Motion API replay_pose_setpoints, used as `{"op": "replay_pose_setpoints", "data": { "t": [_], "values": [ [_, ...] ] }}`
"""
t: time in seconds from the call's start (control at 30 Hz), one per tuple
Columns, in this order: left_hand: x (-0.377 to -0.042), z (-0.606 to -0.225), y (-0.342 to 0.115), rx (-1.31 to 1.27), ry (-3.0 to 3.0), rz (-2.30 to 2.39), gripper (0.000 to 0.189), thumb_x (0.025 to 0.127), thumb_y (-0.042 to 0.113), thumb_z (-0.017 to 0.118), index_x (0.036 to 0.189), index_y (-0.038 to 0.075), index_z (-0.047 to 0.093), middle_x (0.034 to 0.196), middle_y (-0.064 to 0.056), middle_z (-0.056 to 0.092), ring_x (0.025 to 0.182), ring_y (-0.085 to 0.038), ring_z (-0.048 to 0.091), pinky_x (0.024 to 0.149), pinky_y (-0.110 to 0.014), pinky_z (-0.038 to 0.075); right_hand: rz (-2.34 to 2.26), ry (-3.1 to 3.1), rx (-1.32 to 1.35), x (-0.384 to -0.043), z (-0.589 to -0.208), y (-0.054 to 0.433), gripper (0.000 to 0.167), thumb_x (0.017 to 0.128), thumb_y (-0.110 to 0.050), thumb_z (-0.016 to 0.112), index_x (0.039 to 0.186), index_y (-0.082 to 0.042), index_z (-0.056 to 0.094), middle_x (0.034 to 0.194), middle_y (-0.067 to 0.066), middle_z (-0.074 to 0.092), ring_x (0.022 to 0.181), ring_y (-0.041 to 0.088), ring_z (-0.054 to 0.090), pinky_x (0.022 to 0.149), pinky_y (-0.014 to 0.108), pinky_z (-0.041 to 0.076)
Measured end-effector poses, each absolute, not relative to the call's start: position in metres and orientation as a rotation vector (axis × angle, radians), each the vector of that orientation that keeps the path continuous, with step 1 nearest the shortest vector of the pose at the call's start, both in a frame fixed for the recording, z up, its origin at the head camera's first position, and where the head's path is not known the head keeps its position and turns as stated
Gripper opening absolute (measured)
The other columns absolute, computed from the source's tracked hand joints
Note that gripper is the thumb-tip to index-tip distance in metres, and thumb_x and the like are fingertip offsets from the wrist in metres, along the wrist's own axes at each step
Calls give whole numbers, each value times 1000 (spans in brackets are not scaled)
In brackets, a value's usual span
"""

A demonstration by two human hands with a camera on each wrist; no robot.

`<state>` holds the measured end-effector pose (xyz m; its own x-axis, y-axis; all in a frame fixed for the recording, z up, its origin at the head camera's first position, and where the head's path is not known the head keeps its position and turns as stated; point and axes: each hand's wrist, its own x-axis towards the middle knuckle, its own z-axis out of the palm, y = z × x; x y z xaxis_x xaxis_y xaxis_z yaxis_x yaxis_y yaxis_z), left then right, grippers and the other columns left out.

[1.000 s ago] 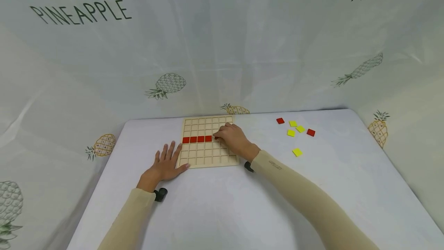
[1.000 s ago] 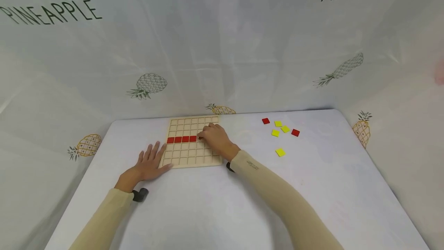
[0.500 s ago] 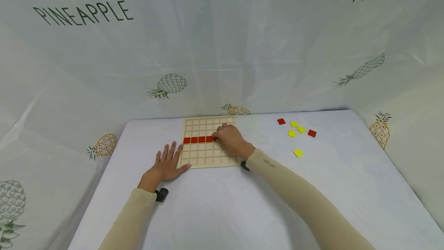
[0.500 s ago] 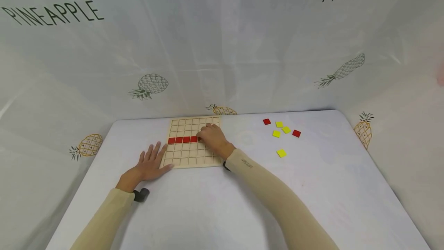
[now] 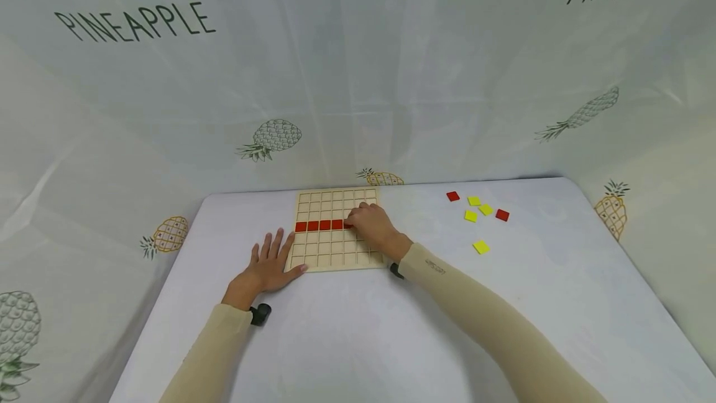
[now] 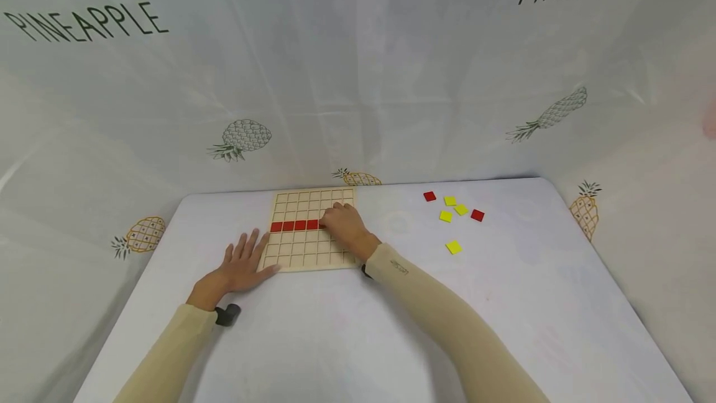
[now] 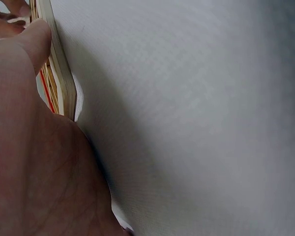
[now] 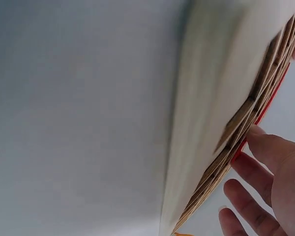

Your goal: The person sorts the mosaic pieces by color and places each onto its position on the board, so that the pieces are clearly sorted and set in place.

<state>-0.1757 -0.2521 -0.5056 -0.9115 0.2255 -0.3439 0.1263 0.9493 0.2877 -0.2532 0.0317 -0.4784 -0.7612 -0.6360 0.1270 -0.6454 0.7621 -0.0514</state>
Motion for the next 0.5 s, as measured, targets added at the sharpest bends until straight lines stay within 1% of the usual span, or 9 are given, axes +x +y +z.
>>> {"op": "replay_pose_setpoints", "data": {
  "t": [0.13,0.23,0.4,0.47,0.5],
  "values": [
    [-178,-510,-254,256,2730,377,103,102,70,47,170,5,5,175,-26,-10,160,-50,-13,124,-70,-10,178,-2838,1041,-246,-477,42,26,98,-18,77,123,-18,80,127,-1,77,117,23,68,99,39,56],
    [-177,-510,-254,263,2739,389,105,101,72,47,169,3,7,175,-27,-9,160,-51,-12,124,-70,-9,246,-2807,1053,-240,-475,53,26,97,-19,78,123,-16,80,127,1,76,116,24,68,99,41,55],
    [-175,-505,-251,253,2742,398,99,103,63,51,169,2,8,174,-28,-8,159,-52,-12,123,-71,-10,197,-2741,1057,-233,-472,77,29,95,-25,81,124,-18,80,130,2,75,117,24,68,99,42,55],
    [-176,-506,-251,249,2739,397,99,104,61,52,169,2,8,174,-28,-8,159,-52,-12,124,-71,-9,145,-2706,1050,-230,-472,88,31,94,-28,82,123,-19,80,130,2,75,116,23,68,98,41,56],
    [-177,-507,-251,251,2741,398,100,103,63,51,169,2,8,174,-28,-8,159,-52,-12,123,-71,-10,126,-2695,1045,-228,-472,93,31,94,-28,82,123,-19,80,130,3,76,116,24,69,98,41,56]
  ]
}}
